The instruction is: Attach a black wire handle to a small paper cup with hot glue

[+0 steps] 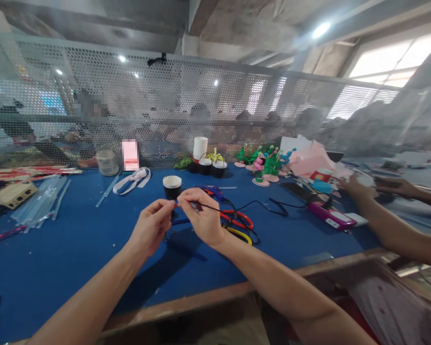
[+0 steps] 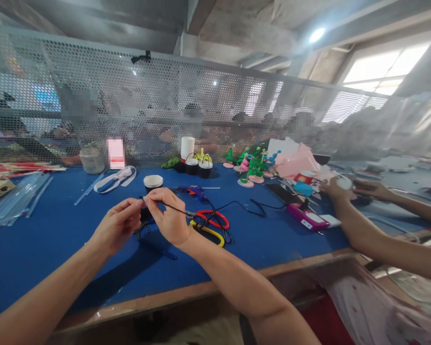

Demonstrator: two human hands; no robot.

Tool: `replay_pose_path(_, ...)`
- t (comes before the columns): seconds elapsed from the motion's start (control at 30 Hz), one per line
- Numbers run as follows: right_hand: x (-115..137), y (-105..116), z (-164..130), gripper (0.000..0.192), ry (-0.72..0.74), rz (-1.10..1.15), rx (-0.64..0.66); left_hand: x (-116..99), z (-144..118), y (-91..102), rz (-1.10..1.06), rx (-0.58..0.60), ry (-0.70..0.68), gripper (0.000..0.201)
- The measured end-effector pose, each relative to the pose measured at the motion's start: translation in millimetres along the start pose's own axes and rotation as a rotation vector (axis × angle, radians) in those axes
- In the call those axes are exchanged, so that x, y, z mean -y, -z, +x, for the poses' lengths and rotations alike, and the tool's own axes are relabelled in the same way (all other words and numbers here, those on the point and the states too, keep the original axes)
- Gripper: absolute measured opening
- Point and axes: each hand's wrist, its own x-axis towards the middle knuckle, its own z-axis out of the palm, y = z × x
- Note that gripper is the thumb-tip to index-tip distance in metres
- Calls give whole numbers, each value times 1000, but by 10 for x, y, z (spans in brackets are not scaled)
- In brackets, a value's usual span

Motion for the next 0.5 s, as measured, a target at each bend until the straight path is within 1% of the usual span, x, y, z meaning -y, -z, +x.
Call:
replay_pose_path(0.17,34,6,-21,5,61,-24,27,19,0,25,-126,59,87,22)
replay_pose_path(0.27,44,-1,-28,6,106,-48,31,34,7,31,-161,64,99,22)
replay_pose_path(0.33,50,-7,-26,7,136,-72,29,45,15,30,-156,22,63,18)
replay_pose_path(0.43,57,-13,-25,8,142,-108,44,59,30,28,-114,-75,-7,11)
replay_pose_path(0.5,59,-20,-29,7,141,-119,45,69,38,28,-96,-106,-32,10)
